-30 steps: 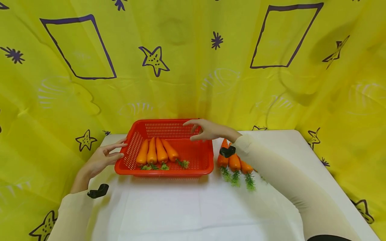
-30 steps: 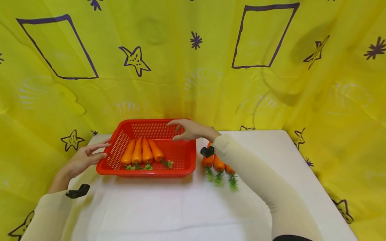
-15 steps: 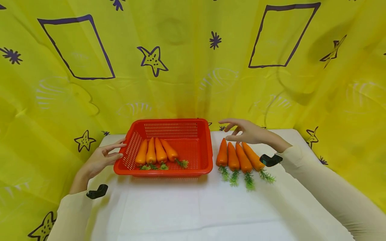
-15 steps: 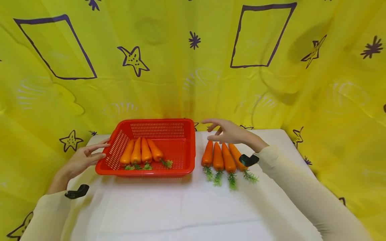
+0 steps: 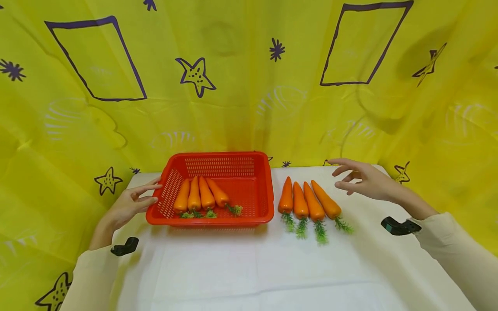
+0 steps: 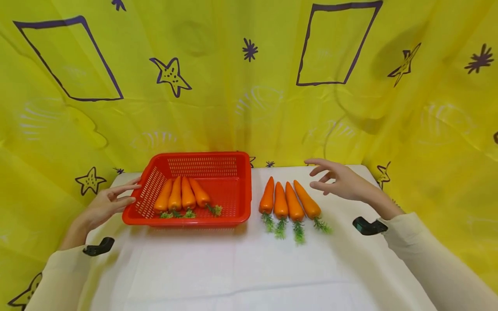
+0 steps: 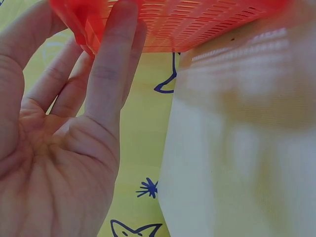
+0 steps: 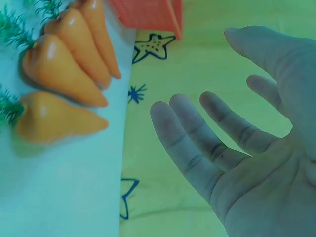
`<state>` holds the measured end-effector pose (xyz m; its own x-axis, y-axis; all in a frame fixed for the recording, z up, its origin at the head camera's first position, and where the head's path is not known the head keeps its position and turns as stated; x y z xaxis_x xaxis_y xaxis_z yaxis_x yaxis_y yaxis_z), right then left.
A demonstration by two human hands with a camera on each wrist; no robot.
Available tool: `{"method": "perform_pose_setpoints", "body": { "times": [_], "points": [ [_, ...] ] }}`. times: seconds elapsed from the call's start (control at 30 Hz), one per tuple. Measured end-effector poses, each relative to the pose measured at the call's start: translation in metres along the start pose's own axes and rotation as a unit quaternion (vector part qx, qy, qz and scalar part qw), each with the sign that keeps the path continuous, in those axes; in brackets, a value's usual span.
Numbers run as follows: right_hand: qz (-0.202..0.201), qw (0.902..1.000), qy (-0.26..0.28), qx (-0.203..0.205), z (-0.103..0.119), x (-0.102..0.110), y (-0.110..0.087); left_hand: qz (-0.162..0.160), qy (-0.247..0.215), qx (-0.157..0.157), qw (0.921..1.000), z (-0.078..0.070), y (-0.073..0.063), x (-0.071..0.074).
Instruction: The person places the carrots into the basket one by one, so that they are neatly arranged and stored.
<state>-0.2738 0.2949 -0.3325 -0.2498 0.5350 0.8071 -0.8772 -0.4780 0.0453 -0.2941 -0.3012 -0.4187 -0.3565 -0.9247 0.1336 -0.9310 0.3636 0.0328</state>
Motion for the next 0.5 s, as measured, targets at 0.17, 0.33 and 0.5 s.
{"method": "perform_pose_setpoints", "body": {
  "times": [0.17, 0.33, 0.5],
  "points": [
    [-0.024, 0.9996, -0.003, 0.017, -0.004, 0.005, -0.011, 0.001, 0.003, -0.002, 1.0, 0.0, 0.0, 0.0],
    [-0.031, 0.9992, 0.003, 0.023, -0.008, 0.005, -0.012, 0.002, 0.002, -0.001, 1.0, -0.001, 0.0, 0.0],
    [-0.018, 0.9997, 0.019, -0.002, -0.016, 0.0, -0.007, -0.002, 0.004, 0.004, 1.0, -0.001, 0.0, -0.001]
  ]
}}
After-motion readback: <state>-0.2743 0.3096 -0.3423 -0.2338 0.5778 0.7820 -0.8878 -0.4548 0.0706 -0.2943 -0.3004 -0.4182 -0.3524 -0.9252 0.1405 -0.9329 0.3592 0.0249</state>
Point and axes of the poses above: each hand's wrist, its own y-axis towards the middle knuckle, its own x-axis out of the back of the hand, z = x × y, the point moved 9 cm from there along y, towards the middle knuckle, and after that the axes turned 11 degrees about -y, right-handed, at the moved point
